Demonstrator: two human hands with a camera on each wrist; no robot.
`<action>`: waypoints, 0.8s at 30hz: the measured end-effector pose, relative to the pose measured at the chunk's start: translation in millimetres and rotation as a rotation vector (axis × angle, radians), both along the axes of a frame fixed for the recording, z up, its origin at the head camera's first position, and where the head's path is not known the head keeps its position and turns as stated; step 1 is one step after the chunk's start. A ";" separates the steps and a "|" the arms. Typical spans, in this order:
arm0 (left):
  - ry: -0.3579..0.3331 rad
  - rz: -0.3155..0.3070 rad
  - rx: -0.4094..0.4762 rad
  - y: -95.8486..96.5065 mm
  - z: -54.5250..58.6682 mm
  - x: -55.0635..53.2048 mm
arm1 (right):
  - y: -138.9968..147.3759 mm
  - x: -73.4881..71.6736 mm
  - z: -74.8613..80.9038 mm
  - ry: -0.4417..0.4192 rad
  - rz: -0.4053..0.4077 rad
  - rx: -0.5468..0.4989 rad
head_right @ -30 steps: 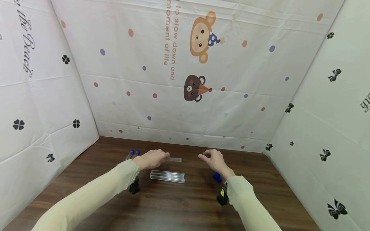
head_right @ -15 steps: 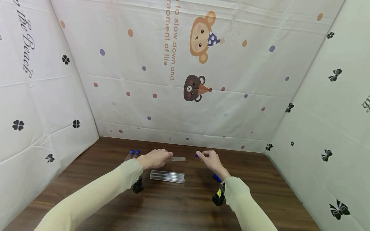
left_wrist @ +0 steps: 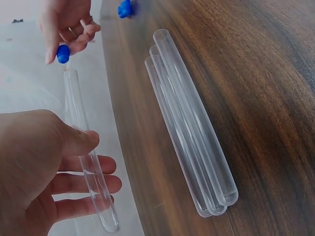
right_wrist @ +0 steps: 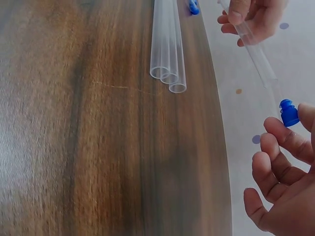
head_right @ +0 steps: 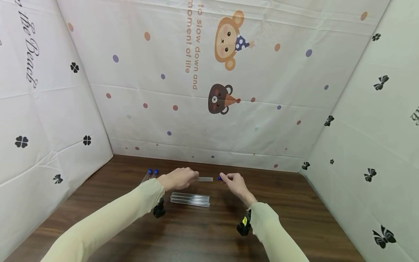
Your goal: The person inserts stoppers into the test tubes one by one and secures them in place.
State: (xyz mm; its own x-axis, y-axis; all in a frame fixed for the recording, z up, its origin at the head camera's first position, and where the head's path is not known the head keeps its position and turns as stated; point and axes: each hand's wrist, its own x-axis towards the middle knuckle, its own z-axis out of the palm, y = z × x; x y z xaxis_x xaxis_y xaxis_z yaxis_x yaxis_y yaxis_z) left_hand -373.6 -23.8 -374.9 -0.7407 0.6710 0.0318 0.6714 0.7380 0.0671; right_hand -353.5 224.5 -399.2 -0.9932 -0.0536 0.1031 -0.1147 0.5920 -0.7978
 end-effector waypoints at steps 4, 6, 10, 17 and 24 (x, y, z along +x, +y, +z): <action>-0.003 -0.008 0.005 0.4 0.3 0.3 | -4.2 -0.3 -2.8 -0.005 -0.006 -0.004; -0.007 -0.007 0.006 0.7 0.8 0.8 | -6.2 -0.4 -3.2 -0.005 -0.005 -0.003; -0.015 0.003 0.002 1.5 1.3 1.5 | -9.8 0.1 -3.1 -0.003 -0.001 0.003; -0.008 0.007 -0.009 3.3 0.4 1.4 | -13.8 1.0 -4.1 -0.003 0.018 0.003; -0.021 0.010 -0.002 5.2 -1.5 1.1 | -17.2 2.1 -4.7 0.005 0.027 0.026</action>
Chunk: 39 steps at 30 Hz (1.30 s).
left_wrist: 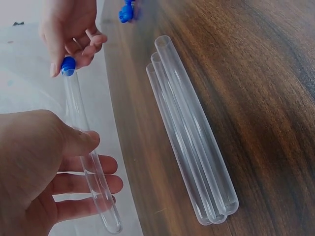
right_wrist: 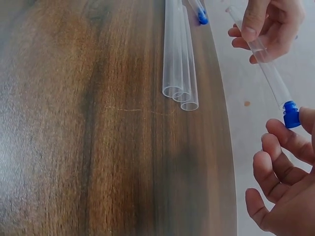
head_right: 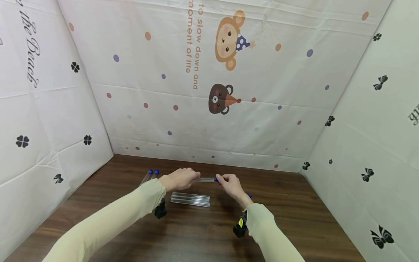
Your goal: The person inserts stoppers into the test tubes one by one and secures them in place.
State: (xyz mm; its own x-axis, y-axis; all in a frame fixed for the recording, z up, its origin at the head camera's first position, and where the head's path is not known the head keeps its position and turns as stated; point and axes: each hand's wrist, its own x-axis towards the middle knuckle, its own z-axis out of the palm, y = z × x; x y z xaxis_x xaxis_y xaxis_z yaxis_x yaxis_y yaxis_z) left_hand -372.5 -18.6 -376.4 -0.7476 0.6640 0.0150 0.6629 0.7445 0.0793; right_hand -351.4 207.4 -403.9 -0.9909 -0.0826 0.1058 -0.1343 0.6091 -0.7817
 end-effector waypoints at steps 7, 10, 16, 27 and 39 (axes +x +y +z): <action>0.000 -0.007 0.006 1.7 -2.0 -2.7 | -2.2 1.0 -1.6 0.028 0.003 0.005; 0.002 -0.016 0.014 2.2 -0.6 -2.9 | -3.1 0.5 -2.1 0.040 -0.011 0.008; -0.007 -0.024 0.027 4.4 3.6 0.4 | -3.4 0.7 -2.1 0.057 -0.030 -0.001; -0.033 -0.001 0.025 6.2 3.0 4.4 | 0.4 3.3 4.6 0.081 0.021 0.081; -0.022 -0.003 -0.024 2.9 2.3 5.6 | 7.2 0.9 1.2 0.099 0.199 0.087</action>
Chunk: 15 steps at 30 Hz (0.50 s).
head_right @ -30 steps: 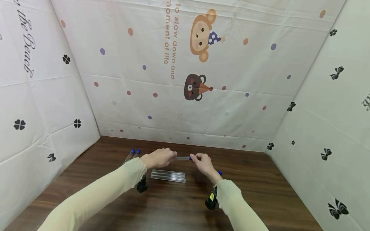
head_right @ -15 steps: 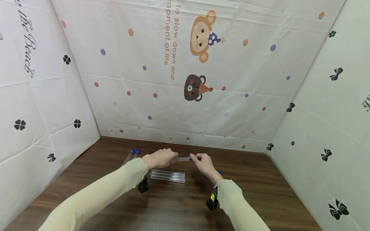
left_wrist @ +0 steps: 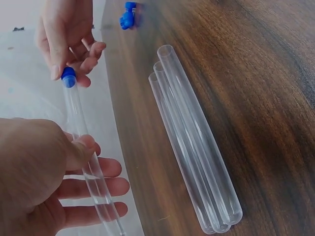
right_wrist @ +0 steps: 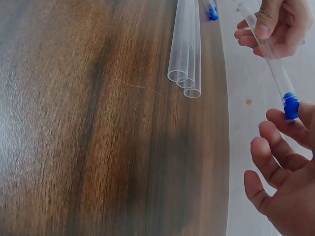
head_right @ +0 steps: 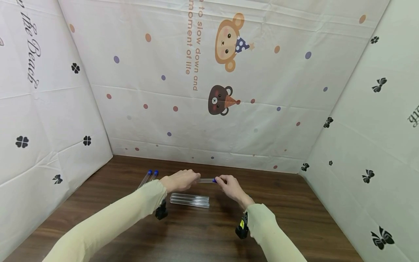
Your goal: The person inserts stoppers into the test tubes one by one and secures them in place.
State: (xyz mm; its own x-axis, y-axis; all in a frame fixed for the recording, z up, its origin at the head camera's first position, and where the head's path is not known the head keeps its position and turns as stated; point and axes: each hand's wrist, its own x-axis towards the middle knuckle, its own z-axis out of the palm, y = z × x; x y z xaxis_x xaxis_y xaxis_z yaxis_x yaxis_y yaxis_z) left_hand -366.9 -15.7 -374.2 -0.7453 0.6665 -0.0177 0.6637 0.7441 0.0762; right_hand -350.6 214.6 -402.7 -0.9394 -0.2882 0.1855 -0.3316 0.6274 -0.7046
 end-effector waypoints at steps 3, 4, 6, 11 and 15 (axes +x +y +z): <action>0.023 -0.007 -0.011 0.5 -1.2 0.2 | -2.4 -1.0 -1.1 0.004 0.014 -0.003; 0.027 -0.009 -0.012 0.7 -2.0 0.1 | -3.3 -1.0 -1.4 0.003 0.013 -0.003; 0.029 -0.012 -0.009 1.2 -3.2 0.1 | -5.2 -1.1 -2.0 -0.001 0.001 -0.003; -0.012 -0.015 0.020 0.7 -6.7 0.4 | -6.7 0.2 -4.4 -0.028 -0.028 0.009; -0.033 -0.011 0.036 -1.4 -7.9 0.5 | -6.0 1.4 -4.9 -0.035 -0.019 0.016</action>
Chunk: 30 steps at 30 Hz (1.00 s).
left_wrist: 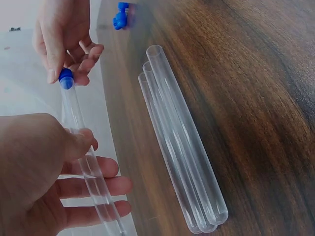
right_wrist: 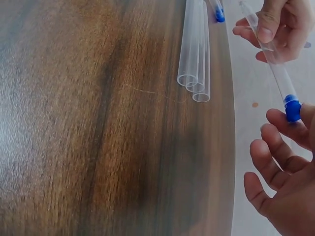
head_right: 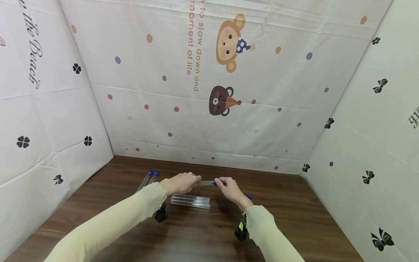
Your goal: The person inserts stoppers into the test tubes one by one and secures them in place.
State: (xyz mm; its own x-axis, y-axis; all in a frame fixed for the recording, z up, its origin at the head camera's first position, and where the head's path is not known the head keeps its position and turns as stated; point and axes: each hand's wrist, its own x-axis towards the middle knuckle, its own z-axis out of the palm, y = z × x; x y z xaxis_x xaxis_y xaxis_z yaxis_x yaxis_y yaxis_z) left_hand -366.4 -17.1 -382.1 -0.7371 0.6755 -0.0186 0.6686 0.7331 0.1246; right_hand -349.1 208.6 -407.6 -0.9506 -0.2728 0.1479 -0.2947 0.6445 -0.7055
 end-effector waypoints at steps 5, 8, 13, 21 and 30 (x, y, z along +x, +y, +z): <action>-0.007 0.010 0.007 -1.7 0.1 0.1 | -1.8 0.0 -0.4 0.012 0.003 -0.012; -0.005 0.008 0.015 -1.8 0.2 0.0 | -5.2 -0.4 -2.7 -0.004 -0.008 -0.050; -0.004 0.000 0.037 -2.0 0.4 1.5 | -10.8 0.9 -7.0 0.011 -0.033 -0.079; -0.014 -0.035 0.113 -2.0 -2.9 1.5 | -16.9 -0.4 -6.5 0.091 -0.085 -0.047; -0.062 -0.018 0.206 1.3 -10.2 2.4 | -19.9 4.2 -5.9 0.093 -0.151 -0.043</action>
State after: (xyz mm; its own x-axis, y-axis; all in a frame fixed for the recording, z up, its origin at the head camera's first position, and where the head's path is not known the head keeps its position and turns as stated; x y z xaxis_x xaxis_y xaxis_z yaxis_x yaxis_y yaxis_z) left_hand -364.0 -15.8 -392.3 -0.7268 0.6825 0.0768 0.6677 0.6759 0.3120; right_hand -344.9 188.7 -413.5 -0.9619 -0.1195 0.2458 -0.2622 0.6563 -0.7074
